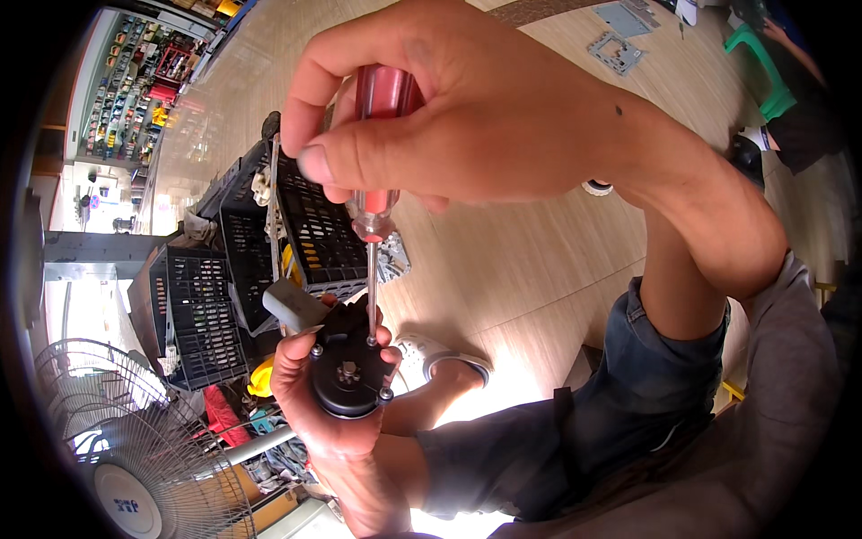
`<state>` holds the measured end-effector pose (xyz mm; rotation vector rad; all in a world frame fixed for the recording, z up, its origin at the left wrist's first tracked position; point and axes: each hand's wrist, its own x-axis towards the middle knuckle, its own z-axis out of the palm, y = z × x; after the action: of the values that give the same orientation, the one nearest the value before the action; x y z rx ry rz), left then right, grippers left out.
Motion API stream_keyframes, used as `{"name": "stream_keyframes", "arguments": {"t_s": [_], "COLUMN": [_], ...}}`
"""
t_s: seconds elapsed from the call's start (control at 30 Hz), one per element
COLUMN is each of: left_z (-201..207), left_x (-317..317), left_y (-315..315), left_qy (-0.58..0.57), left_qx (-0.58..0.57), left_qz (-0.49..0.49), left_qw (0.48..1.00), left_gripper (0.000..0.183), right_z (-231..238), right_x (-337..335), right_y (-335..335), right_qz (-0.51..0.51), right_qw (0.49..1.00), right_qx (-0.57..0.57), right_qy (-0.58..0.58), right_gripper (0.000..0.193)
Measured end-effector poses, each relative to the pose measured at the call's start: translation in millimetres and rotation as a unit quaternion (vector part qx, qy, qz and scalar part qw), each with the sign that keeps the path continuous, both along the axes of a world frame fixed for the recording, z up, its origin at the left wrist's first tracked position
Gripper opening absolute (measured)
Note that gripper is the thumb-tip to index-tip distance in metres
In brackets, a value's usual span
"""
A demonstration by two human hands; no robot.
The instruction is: The person unscrews several screws from a black motor housing using a screwdriver while holding the housing in their other hand.
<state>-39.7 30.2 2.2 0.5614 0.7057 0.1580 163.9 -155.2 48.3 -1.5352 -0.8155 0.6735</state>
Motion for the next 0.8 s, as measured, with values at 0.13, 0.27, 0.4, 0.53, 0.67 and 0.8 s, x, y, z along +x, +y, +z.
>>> {"name": "stream_keyframes", "arguments": {"t_s": [0.13,0.27,0.4,0.53,0.67,0.8], "left_z": [1,0,2,3,-1,-1], "left_x": [2,0,2,2,0,0], "left_y": [-4,-1,-4,-6,-2,-3], "left_qy": [-0.01,-0.008,0.001,0.001,-0.013,-0.014], "left_qx": [-0.014,-0.005,-0.008,-0.008,-0.009,-0.013], "left_qz": [-0.008,0.002,0.005,0.005,0.0,-0.008], "left_qw": [1.0,1.0,1.0,1.0,1.0,1.0], "left_gripper": [0.041,0.04,0.038,0.038,0.042,0.043], "right_z": [-32,11,1,-26,-15,-2], "right_x": [5,-4,-7,-2,15,0], "right_y": [8,-4,3,12,-9,1], "right_qz": [-0.004,-0.017,-0.016,-0.073,0.098,-0.017], "right_qw": [0.962,1.0,1.0,0.961,0.987,1.0], "right_qx": [0.233,-0.017,0.022,0.17,0.114,-0.011], "right_qy": [-0.14,0.009,0.005,-0.204,0.06,0.003], "right_gripper": [0.026,0.026,0.028,0.027,0.028,0.027]}}
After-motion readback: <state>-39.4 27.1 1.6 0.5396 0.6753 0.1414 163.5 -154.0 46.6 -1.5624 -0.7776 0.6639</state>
